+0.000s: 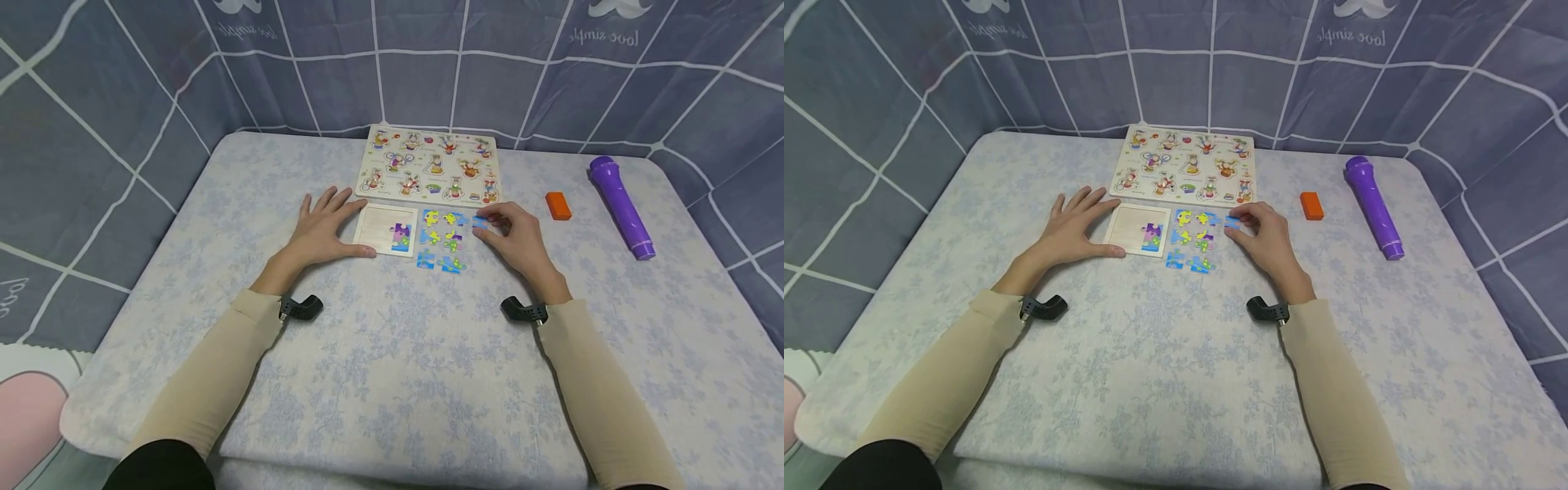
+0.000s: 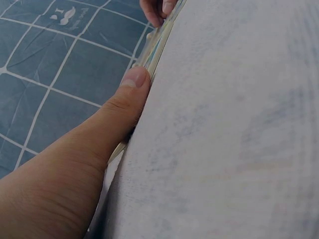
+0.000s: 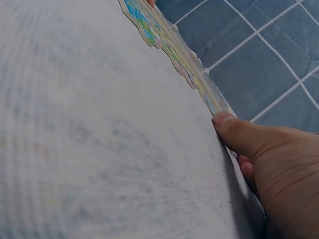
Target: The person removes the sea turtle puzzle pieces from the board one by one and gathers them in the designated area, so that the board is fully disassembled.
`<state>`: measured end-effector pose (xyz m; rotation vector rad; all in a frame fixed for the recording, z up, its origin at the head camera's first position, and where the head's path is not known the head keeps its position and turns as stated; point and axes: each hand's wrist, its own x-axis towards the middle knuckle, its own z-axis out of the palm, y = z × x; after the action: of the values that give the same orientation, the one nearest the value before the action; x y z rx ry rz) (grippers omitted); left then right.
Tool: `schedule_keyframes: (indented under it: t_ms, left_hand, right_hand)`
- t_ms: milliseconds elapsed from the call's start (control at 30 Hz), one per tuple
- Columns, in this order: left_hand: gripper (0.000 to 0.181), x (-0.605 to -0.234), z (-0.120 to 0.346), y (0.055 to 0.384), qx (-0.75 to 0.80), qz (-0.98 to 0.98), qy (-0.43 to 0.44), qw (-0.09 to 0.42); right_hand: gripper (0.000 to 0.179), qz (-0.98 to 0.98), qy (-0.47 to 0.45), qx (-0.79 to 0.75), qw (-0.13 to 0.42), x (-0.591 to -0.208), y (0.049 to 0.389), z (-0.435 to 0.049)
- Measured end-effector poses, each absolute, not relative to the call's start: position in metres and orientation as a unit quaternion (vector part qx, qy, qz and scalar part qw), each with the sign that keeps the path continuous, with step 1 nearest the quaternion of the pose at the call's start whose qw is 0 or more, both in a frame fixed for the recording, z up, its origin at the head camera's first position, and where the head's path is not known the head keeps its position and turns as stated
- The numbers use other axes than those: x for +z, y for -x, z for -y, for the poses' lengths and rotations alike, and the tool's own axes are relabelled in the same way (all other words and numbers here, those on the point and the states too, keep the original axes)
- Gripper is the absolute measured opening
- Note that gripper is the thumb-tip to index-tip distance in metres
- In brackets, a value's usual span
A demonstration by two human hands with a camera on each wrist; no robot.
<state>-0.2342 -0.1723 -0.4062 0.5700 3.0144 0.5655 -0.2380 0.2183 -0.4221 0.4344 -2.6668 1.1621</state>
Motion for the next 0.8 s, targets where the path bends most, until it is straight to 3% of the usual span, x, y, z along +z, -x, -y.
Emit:
schedule_keyframes:
  t_ms: [633, 800]
  left_hand:
    - [0.111, -0.410, 0.173, 0.235, 0.175, -0.967, -0.183, 0.006]
    - [0.111, -0.408, 0.173, 0.234, 0.179, -0.967, -0.181, 0.007]
  right_hand:
    - [0.028, 0.885, -0.123, 0.431, 0.128, -0.417, 0.238, -0.212]
    - [0.028, 0.873, -0.159, 0.449, 0.103, -0.405, 0.236, -0.192]
